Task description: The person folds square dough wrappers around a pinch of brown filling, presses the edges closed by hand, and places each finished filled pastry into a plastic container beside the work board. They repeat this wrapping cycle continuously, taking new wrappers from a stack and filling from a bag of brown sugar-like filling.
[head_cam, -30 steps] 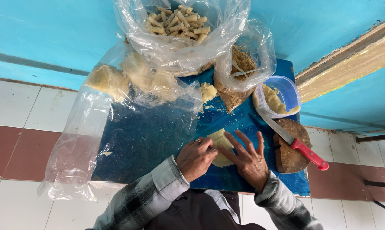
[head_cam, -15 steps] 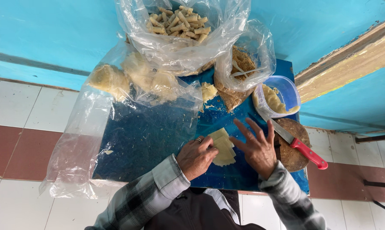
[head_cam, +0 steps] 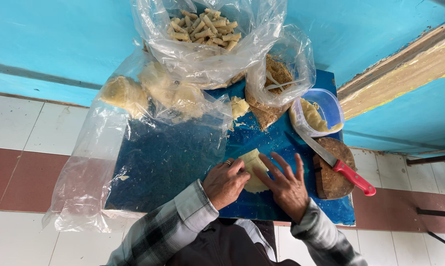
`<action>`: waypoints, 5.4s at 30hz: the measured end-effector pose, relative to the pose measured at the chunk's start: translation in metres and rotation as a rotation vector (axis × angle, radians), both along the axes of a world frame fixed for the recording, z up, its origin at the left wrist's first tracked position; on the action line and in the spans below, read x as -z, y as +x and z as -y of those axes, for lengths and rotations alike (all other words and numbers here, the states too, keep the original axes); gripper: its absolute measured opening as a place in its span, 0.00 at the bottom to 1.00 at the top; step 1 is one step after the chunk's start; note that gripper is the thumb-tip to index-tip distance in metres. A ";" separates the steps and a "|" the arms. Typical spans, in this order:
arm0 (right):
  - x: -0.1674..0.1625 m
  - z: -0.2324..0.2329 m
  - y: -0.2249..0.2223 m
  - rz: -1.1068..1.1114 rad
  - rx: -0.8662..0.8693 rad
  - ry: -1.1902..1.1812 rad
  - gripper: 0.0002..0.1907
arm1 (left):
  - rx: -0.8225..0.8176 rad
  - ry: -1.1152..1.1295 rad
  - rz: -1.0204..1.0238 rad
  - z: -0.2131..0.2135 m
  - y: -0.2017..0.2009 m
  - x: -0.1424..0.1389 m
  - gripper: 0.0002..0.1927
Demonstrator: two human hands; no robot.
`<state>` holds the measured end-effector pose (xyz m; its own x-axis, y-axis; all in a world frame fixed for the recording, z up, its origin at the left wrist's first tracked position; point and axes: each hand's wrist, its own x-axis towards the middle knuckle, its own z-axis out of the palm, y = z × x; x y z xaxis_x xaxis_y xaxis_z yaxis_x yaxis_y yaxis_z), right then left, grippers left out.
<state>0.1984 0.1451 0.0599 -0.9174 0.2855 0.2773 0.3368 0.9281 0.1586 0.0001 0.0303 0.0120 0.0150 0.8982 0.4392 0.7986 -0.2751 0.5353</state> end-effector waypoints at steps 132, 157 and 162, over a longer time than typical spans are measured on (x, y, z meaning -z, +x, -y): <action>-0.077 -0.068 -0.033 -0.646 0.331 -0.201 0.02 | -0.144 -0.039 -0.050 0.017 -0.011 -0.006 0.12; 0.008 0.060 0.000 -0.574 0.539 -0.653 0.07 | -0.043 0.090 0.085 0.013 -0.004 -0.002 0.07; 0.021 0.063 -0.003 -0.680 0.619 -0.849 0.10 | 0.019 0.091 0.092 0.011 -0.005 0.003 0.06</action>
<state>0.1952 0.0822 0.0385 -0.3089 0.9377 0.1592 0.5317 0.3090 -0.7885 -0.0045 0.0195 0.0092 -0.0127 0.8548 0.5188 0.7417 -0.3400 0.5782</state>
